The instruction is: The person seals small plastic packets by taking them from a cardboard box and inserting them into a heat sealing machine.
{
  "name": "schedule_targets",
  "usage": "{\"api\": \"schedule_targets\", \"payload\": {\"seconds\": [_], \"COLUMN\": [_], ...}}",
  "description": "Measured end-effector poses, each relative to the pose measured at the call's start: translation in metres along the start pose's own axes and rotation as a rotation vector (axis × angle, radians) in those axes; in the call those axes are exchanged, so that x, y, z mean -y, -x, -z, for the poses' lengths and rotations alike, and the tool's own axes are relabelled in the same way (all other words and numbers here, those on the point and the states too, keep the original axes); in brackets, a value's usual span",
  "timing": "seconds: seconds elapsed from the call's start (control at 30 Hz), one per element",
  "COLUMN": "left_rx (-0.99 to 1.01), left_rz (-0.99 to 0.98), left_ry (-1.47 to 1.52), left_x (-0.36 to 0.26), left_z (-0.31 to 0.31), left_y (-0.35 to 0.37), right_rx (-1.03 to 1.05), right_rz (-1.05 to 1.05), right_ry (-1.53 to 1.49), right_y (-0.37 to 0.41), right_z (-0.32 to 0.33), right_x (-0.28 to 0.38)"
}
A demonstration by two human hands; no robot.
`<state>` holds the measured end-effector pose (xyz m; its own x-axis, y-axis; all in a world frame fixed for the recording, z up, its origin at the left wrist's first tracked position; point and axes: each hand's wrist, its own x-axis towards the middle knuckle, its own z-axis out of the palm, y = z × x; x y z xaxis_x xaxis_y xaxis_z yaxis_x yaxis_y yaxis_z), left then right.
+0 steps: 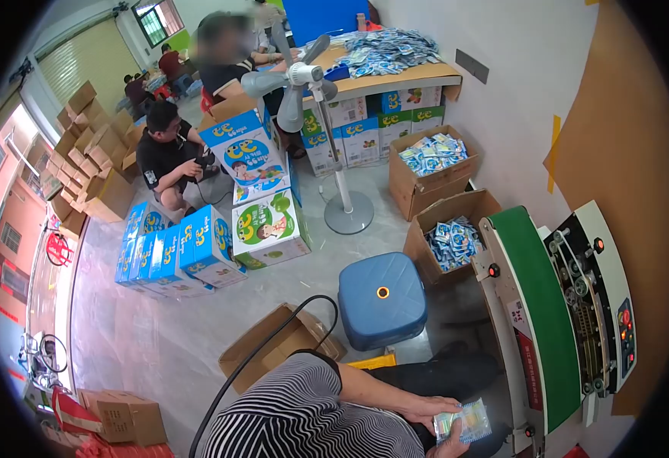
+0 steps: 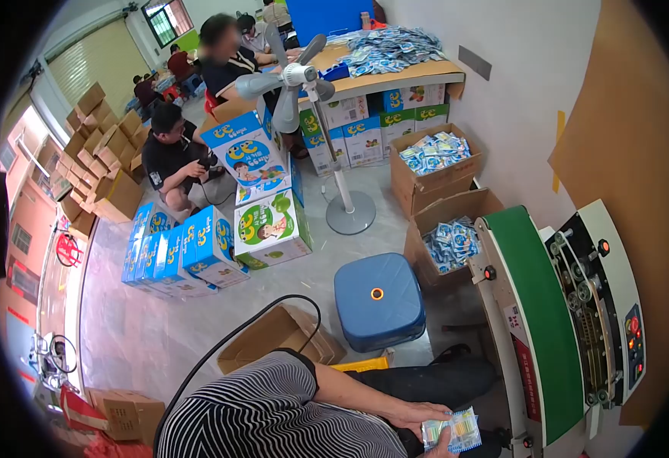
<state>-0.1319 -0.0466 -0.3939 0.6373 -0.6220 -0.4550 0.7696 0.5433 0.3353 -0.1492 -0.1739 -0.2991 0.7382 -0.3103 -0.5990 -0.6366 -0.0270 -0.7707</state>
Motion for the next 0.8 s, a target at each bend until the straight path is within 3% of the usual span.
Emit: {"api": "schedule_targets", "payload": {"seconds": [0.3, 0.43, 0.53, 0.6, 0.67, 0.73, 0.8], "left_rx": [0.059, -0.077, -0.084, -0.119, -0.189, -0.117, 0.019], "left_rz": [0.012, -0.035, -0.076, -0.051, -0.002, 0.046, 0.14], "left_ry": [0.132, 0.026, -0.358, -0.379, -0.423, -0.361, -0.238], "left_x": [0.033, 0.033, 0.031, 0.031, 0.03, -0.004, -0.038], "left_z": [0.031, 0.028, 0.037, 0.039, 0.04, 0.028, 0.017], "left_y": [-0.039, -0.036, -0.035, -0.035, -0.034, -0.006, 0.023], "right_rx": [-0.006, -0.022, -0.027, -0.032, -0.021, -0.02, 0.122], "right_rz": [0.155, 0.067, 0.183, 0.242, 0.067, -0.021, 0.099], "right_ry": [0.067, 0.392, 0.359, 0.342, 0.431, 0.473, 0.484], "right_y": [0.0, -0.038, -0.039, -0.041, -0.049, -0.05, -0.044], "right_z": [-0.007, 0.009, 0.003, 0.004, 0.015, 0.021, 0.025], "right_x": [-0.007, -0.039, -0.048, -0.05, -0.055, -0.056, -0.054]}}
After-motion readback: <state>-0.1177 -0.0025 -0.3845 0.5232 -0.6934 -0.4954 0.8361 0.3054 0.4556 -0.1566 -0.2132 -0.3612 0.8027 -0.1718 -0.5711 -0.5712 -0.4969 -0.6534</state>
